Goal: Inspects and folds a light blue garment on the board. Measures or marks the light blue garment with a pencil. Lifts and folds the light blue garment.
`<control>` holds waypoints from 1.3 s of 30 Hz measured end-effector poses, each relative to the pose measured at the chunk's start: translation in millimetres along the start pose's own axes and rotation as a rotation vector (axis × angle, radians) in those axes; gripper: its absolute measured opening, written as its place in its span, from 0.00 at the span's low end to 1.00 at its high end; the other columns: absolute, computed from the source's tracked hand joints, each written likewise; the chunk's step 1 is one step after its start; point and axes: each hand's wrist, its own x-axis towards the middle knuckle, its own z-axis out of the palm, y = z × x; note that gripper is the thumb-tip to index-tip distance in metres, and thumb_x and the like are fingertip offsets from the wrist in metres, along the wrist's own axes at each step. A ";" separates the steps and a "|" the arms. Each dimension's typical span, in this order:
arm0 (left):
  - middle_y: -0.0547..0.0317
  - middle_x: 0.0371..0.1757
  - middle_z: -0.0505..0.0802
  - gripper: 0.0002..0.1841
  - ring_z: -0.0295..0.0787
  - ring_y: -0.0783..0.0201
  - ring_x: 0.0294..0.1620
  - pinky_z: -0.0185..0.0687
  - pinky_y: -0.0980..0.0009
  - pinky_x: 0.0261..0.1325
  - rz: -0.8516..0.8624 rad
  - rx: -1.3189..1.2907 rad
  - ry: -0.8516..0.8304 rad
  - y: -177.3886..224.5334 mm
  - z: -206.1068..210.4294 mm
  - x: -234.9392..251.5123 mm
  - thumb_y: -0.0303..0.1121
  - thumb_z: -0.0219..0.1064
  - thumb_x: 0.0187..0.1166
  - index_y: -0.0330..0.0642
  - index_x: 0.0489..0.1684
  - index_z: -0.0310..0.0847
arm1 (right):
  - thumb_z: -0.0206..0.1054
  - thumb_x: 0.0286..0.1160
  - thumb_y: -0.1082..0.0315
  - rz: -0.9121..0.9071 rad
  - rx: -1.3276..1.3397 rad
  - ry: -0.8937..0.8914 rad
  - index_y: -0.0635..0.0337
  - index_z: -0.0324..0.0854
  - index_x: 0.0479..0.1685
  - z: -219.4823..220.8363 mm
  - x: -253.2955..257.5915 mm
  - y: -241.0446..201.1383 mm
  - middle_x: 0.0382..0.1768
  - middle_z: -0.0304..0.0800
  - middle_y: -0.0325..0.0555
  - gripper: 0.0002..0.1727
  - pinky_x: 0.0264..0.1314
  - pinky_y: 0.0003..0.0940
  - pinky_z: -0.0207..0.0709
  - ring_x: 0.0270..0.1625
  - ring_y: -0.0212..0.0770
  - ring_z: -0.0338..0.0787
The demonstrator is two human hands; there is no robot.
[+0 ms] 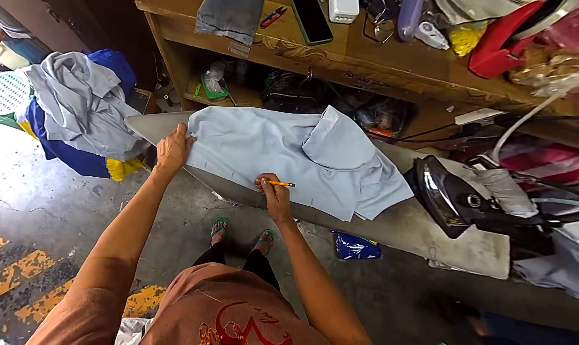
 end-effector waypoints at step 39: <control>0.48 0.78 0.83 0.31 0.72 0.46 0.84 0.57 0.46 0.89 0.812 -0.083 0.075 77.7 122.9 -131.9 0.58 0.60 0.81 0.61 0.84 0.75 | 0.48 0.93 0.65 0.172 0.454 0.110 0.64 0.85 0.55 -15.0 3.2 2.5 0.39 0.94 0.45 0.18 0.43 0.30 0.86 0.36 0.35 0.91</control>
